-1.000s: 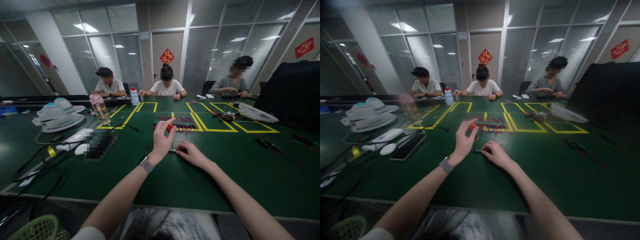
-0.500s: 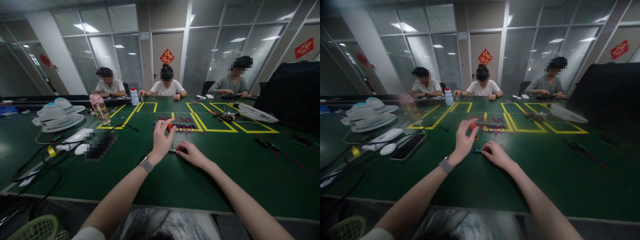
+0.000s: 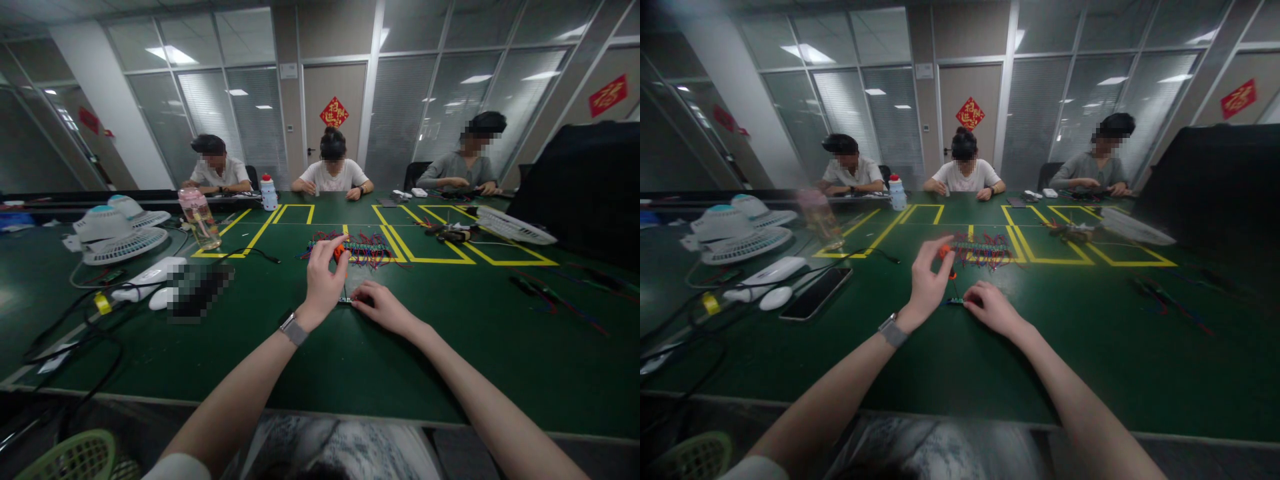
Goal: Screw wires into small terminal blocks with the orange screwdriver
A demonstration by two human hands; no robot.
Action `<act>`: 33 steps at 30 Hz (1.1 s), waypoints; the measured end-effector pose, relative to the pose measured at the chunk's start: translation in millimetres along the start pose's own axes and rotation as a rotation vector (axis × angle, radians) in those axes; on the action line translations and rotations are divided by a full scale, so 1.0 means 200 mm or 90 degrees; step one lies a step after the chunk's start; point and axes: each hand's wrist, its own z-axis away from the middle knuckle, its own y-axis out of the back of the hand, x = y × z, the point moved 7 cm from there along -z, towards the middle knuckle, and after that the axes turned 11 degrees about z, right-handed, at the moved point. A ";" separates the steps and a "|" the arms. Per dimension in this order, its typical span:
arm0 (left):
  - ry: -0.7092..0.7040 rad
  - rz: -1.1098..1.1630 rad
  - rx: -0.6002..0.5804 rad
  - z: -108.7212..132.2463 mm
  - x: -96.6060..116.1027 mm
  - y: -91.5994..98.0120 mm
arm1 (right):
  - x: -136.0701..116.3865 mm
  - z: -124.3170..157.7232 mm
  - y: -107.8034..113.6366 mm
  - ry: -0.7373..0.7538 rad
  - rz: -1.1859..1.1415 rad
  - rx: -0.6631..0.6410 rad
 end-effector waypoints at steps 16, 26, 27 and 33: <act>0.005 -0.008 0.006 0.00 0.00 0.01 | 0.00 0.00 0.00 0.003 0.008 -0.004; 0.000 0.002 0.005 0.00 0.00 0.00 | 0.01 0.00 -0.01 0.006 0.003 -0.003; 0.002 0.002 0.004 0.00 0.00 0.00 | 0.01 0.00 -0.01 0.006 0.004 -0.002; -0.003 0.021 0.001 0.00 -0.01 0.00 | 0.00 0.00 0.00 0.008 -0.001 0.001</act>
